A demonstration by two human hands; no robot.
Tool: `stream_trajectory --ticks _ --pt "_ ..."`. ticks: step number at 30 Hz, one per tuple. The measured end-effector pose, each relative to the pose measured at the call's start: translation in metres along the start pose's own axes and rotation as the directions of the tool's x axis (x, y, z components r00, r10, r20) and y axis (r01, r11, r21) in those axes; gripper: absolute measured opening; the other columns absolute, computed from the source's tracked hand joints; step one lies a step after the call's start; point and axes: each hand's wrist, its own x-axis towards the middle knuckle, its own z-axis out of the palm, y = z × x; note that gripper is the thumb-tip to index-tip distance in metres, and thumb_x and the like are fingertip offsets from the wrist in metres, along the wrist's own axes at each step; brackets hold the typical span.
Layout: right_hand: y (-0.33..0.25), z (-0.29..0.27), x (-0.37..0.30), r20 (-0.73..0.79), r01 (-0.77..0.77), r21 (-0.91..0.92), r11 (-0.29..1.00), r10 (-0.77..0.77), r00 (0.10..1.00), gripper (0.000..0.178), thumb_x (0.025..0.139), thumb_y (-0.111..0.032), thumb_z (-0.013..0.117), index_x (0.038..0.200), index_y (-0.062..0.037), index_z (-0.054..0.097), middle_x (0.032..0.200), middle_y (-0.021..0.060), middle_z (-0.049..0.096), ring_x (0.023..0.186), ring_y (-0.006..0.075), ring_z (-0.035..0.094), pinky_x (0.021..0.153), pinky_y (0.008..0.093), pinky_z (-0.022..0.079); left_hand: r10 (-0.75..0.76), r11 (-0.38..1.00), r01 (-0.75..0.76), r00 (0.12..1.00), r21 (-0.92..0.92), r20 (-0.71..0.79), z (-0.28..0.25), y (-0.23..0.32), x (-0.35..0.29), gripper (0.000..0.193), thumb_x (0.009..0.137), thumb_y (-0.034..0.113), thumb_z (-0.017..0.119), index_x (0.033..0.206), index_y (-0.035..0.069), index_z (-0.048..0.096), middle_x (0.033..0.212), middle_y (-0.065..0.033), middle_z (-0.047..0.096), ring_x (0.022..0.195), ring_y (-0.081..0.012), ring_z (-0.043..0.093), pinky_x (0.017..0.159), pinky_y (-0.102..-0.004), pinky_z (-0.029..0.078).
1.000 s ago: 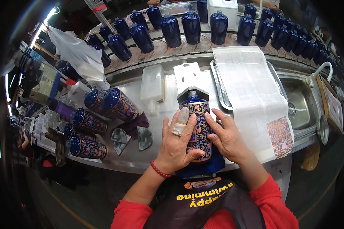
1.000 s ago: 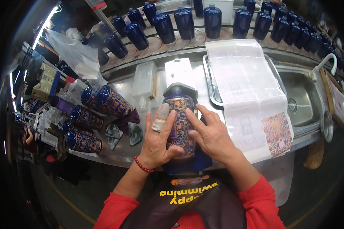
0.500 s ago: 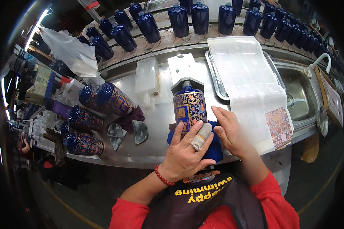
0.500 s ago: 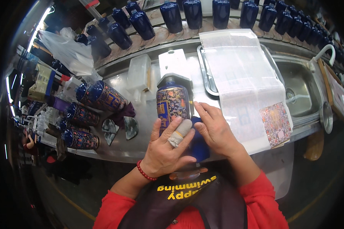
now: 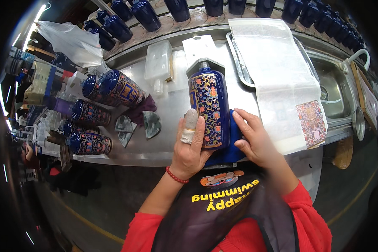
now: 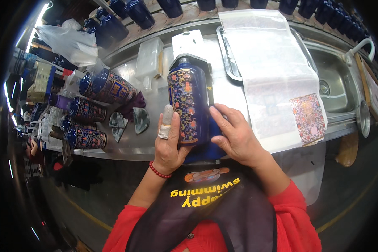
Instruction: The person applies decorative stickers to blue cylindrical containers. They pick up a sticker, align it on the container, press it down, and smooth it with their fingers. The person repeats this process on multiple containers, occasionally rinsing a container in a sink before applying a new sticker.
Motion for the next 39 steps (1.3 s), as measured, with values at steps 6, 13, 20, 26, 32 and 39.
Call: stream_trajectory --ticks 6,13,20,26,32,39 --pt "-0.007 0.008 -0.011 0.038 0.043 -0.111 0.993 -0.039 0.998 0.072 0.085 -0.028 0.078 0.147 -0.0023 0.051 0.149 0.0238 0.046 0.131 0.0438 0.049 0.109 0.0508 0.042 0.089 0.977 -0.097 0.995 0.192 0.054 -0.002 0.003 -0.010 0.068 0.080 0.018 0.082 0.144 0.013 0.060 0.144 -0.0206 0.059 0.136 -0.0440 0.052 0.116 -0.0611 0.031" --pt "-0.005 0.010 -0.010 0.044 0.055 -0.125 0.991 -0.050 0.998 0.074 0.083 -0.026 0.079 0.147 -0.0021 0.050 0.149 0.0238 0.046 0.128 0.0442 0.050 0.108 0.0518 0.043 0.169 0.951 -0.182 0.983 0.251 0.074 -0.004 0.006 -0.005 0.060 0.084 0.015 0.077 0.142 0.012 0.062 0.140 -0.0184 0.062 0.137 -0.0431 0.051 0.120 -0.0598 0.026" --pt "-0.018 0.008 -0.016 0.007 0.213 -0.185 0.959 -0.216 0.976 0.058 0.076 -0.023 0.081 0.133 -0.0211 0.067 0.151 0.0204 0.047 0.124 0.0367 0.055 0.096 0.0454 0.048 0.101 0.979 -0.109 0.993 0.170 0.053 -0.005 0.005 -0.006 0.059 0.091 0.021 0.073 0.144 0.001 0.057 0.141 -0.0281 0.058 0.135 -0.0505 0.051 0.120 -0.0613 0.023" --pt "-0.021 0.008 -0.018 -0.026 0.219 -0.178 0.959 -0.227 0.974 0.054 0.076 -0.023 0.080 0.128 -0.0171 0.068 0.149 0.0200 0.050 0.122 0.0366 0.056 0.093 0.0451 0.048 0.085 0.981 -0.090 0.996 0.169 0.041 -0.004 0.005 -0.007 0.063 0.084 0.019 0.078 0.142 0.005 0.060 0.142 -0.0253 0.058 0.137 -0.0442 0.050 0.120 -0.0596 0.023" --pt "-0.024 0.009 -0.016 -0.034 0.209 -0.190 0.959 -0.219 0.975 0.054 0.074 -0.020 0.082 0.127 -0.0146 0.069 0.147 0.0197 0.051 0.121 0.0366 0.057 0.092 0.0450 0.048 0.119 0.971 -0.128 0.991 0.200 0.054 -0.005 0.005 -0.007 0.060 0.089 0.020 0.074 0.143 0.001 0.058 0.141 -0.0268 0.058 0.135 -0.0478 0.051 0.121 -0.0599 0.022" --pt "-0.025 0.007 -0.010 -0.056 0.209 -0.178 0.962 -0.222 0.974 0.057 0.071 -0.019 0.083 0.126 -0.0124 0.069 0.146 0.0197 0.051 0.121 0.0368 0.057 0.093 0.0450 0.048 0.131 0.971 -0.139 0.990 0.193 0.050 -0.005 0.005 -0.006 0.057 0.092 0.020 0.071 0.143 0.000 0.057 0.140 -0.0275 0.059 0.135 -0.0494 0.052 0.121 -0.0603 0.022"
